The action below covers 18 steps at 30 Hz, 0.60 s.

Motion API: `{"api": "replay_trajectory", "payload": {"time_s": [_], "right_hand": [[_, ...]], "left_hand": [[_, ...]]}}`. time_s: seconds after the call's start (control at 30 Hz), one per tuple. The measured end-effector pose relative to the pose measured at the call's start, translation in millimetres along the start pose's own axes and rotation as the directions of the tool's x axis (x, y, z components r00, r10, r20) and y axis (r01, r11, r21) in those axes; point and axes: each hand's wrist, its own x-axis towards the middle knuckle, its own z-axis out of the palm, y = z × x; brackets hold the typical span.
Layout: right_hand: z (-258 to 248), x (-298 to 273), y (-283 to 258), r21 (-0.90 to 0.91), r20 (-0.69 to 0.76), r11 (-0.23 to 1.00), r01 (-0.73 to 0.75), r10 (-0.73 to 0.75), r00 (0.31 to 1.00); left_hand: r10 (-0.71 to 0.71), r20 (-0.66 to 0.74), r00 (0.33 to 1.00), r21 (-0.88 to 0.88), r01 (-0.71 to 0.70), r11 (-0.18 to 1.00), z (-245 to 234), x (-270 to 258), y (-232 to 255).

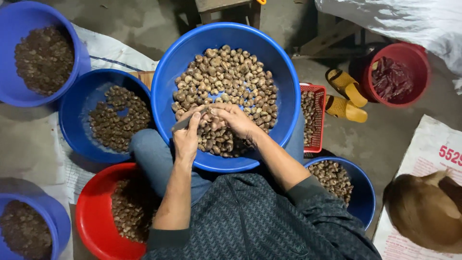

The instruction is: Processing and sorting nuts using a small hand tool

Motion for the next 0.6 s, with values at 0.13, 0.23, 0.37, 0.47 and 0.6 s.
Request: {"api": "replay_trajectory", "payload": {"time_s": [0.13, 0.23, 0.37, 0.47, 0.6], "right_hand": [[6.1, -4.4, -8.5, -0.024, 0.034, 1.0, 0.003, -0.002, 0.999], [8.5, -4.7, -10.4, 0.027, 0.037, 1.0, 0.002, -0.003, 0.999], [7.0, -3.9, -8.8, 0.04, 0.066, 0.999, 0.007, -0.01, 0.998], [1.5, -1.1, -5.3, 0.058, 0.068, 0.998, 0.009, -0.012, 0.998], [6.1, -3.3, -6.6, 0.056, 0.063, 0.998, 0.003, -0.007, 0.998]], "left_hand": [[0.058, 0.007, 0.998, 0.112, -0.058, 0.992, 4.1, -2.8, 17.4], [0.063, 0.017, 0.998, 0.134, -0.065, 0.989, 4.0, -3.7, 20.2], [0.069, 0.004, 0.998, 0.182, -0.068, 0.981, 9.0, -6.8, 30.0], [0.067, 0.002, 0.998, 0.169, -0.066, 0.983, 4.8, -5.4, 21.0], [0.054, -0.023, 0.998, 0.129, -0.051, 0.99, 10.4, -8.5, 33.5]]}}
